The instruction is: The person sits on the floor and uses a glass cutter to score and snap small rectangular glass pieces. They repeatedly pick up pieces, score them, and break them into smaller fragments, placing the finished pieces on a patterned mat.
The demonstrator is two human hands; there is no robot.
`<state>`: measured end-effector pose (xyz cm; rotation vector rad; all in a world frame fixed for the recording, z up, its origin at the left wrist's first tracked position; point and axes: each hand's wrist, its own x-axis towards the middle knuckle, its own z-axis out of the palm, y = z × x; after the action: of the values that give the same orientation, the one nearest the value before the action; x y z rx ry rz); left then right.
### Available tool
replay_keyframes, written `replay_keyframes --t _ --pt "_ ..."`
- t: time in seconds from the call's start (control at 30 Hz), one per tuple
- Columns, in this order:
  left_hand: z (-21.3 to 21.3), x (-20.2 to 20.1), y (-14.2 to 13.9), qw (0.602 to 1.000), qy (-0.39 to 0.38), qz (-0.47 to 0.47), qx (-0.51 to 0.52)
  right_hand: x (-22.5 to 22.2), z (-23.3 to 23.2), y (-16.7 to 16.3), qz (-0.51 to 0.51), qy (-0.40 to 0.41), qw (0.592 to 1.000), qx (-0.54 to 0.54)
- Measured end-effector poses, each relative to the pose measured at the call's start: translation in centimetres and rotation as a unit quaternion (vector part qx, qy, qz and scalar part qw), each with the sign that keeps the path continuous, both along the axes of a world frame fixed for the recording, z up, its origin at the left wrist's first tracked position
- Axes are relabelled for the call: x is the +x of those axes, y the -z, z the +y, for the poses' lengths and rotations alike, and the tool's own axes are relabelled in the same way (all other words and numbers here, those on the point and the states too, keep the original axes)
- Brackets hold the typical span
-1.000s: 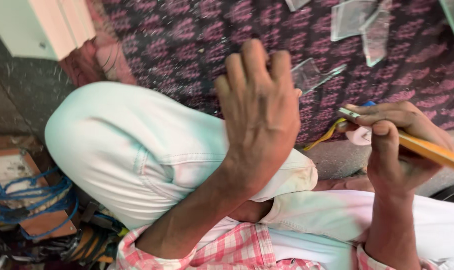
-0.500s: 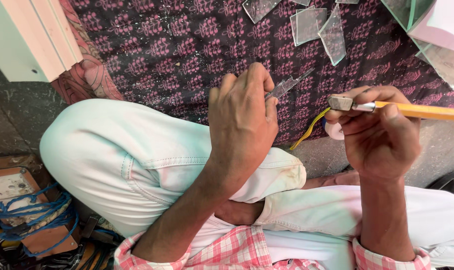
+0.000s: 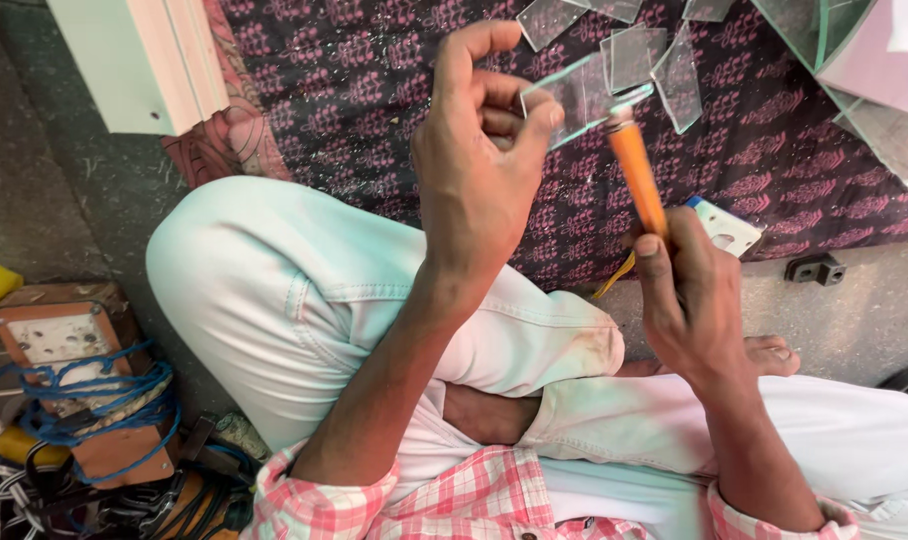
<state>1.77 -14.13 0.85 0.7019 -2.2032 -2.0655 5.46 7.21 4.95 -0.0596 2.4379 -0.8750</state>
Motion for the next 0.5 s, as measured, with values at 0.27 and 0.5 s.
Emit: replay_keyframes --t 0.27,0.5 --pt "-2.0 0.1 -0.1 0.967 -0.046 0.053 0.244 1.4 -2.4 -0.2 -0.184 0.097 0.977 -0.050" --pt "-2.6 0.5 0.3 0.963 -0.019 0.017 0.270 1.0 -2.1 -0.8 -0.106 0.073 0.973 -0.192"
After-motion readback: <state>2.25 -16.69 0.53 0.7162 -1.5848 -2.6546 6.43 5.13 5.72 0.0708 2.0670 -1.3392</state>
